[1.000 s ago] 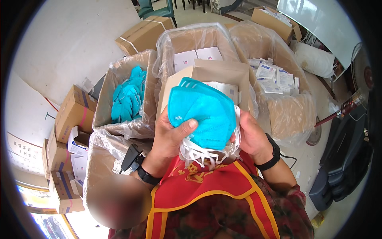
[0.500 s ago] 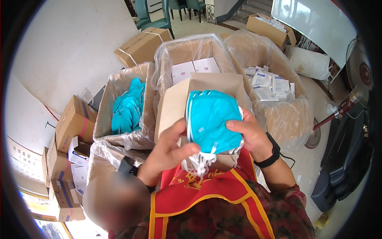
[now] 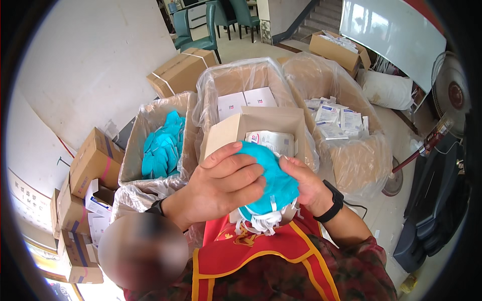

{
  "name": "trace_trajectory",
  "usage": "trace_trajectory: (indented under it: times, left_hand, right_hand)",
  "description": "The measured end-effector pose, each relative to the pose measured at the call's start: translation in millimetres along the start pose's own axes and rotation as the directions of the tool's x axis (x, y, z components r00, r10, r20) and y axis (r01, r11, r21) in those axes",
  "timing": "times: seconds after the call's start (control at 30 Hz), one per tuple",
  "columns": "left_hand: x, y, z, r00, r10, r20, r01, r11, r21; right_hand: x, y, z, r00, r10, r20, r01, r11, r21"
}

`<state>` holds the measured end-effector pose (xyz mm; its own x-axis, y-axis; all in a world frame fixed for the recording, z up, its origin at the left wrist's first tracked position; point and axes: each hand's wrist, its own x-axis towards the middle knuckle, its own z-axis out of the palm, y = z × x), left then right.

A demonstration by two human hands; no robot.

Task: The recorder is sorting and packing teal-colored face masks into a box.

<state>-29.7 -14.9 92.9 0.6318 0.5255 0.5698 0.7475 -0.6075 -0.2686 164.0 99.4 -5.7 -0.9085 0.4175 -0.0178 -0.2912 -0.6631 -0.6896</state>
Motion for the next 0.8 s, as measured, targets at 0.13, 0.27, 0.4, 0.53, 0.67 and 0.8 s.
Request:
trace_trajectory:
  times: [0.13,0.27,0.4,0.53,0.67,0.8]
  left_hand:
    - [-5,-10,-3,0.999,-0.044,0.014,0.044,0.999,0.01]
    - [-7,-22,-3,0.989,-0.144,0.041,0.138,0.983,0.117]
    - [-14,-25,4,0.968,-0.208,0.138,0.196,0.976,0.097]
    - [-29,-34,19,0.954,-0.271,0.126,0.273,0.962,-0.004]
    - [-31,-28,29,0.903,-0.375,0.208,0.4,0.911,-0.097]
    - [-36,-26,33,0.869,-0.464,0.171,0.491,0.853,-0.177]
  right_hand:
    - [-6,19,-1,0.993,0.083,-0.089,-0.066,0.982,0.178]
    - [-13,28,3,0.99,0.125,-0.067,-0.111,0.977,0.181]
    - [-18,4,22,0.983,0.181,0.012,-0.17,0.943,-0.285]
    - [-20,-21,23,0.978,0.206,-0.021,-0.198,0.901,-0.386]
    - [-22,-18,42,0.962,0.246,0.115,-0.147,0.829,-0.54]
    - [-21,-13,34,0.938,0.344,0.03,-0.221,0.665,-0.713]
